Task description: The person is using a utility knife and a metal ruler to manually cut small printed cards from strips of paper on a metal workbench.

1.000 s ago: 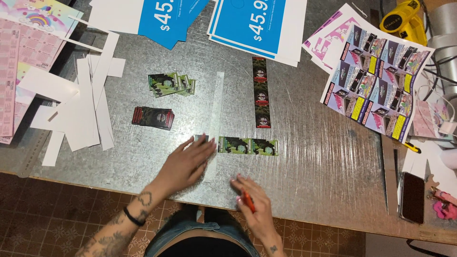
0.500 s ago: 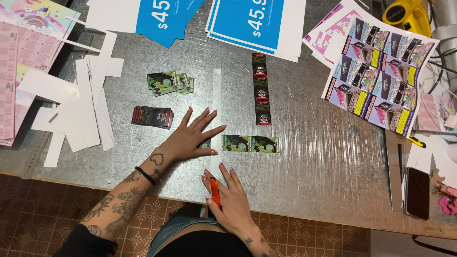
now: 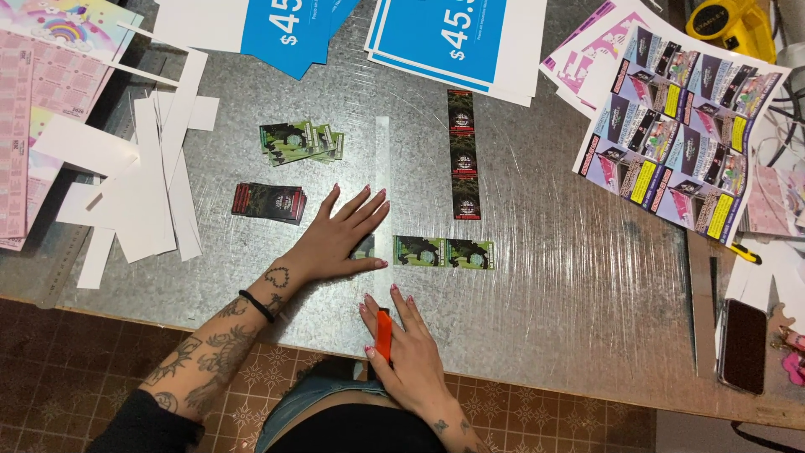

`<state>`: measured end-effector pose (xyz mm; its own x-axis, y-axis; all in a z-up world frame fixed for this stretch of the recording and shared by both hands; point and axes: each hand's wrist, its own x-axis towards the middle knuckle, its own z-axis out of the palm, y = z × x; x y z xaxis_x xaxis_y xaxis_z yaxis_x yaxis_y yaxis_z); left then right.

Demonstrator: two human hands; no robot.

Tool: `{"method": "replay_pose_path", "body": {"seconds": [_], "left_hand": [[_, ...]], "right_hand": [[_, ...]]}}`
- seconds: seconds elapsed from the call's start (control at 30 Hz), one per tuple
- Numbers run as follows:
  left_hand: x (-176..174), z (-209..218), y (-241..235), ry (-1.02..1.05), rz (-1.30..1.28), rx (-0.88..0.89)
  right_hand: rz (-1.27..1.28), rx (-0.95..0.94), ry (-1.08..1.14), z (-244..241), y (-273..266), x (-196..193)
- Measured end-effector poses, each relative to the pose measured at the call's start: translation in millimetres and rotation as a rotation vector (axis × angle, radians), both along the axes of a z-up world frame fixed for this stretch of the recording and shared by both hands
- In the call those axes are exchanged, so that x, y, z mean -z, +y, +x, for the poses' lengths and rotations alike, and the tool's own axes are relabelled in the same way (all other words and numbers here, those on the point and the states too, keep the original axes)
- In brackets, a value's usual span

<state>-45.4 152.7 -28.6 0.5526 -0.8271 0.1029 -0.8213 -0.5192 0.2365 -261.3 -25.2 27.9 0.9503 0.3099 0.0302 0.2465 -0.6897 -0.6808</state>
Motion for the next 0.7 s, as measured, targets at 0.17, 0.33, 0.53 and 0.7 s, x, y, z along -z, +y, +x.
{"method": "replay_pose_path", "body": {"seconds": [0.17,0.33,0.53,0.7], "left_hand": [[0.6,1.7,0.6,0.029,0.005,0.000],[-4.3,-6.0,1.3,-0.057,-0.027,-0.033],[-6.1,-4.7,1.8,0.040,-0.091,-0.091],[-3.3,-5.8,-0.5,-0.082,-0.099,-0.104]], "right_hand": [[-0.016,-0.001,0.016,-0.3,0.4,2.9],[-0.032,0.014,-0.049,-5.3,0.4,8.9],[0.008,0.035,-0.102,-10.7,-3.3,10.7],[0.054,0.022,-0.020,-7.0,-2.4,5.5]]}}
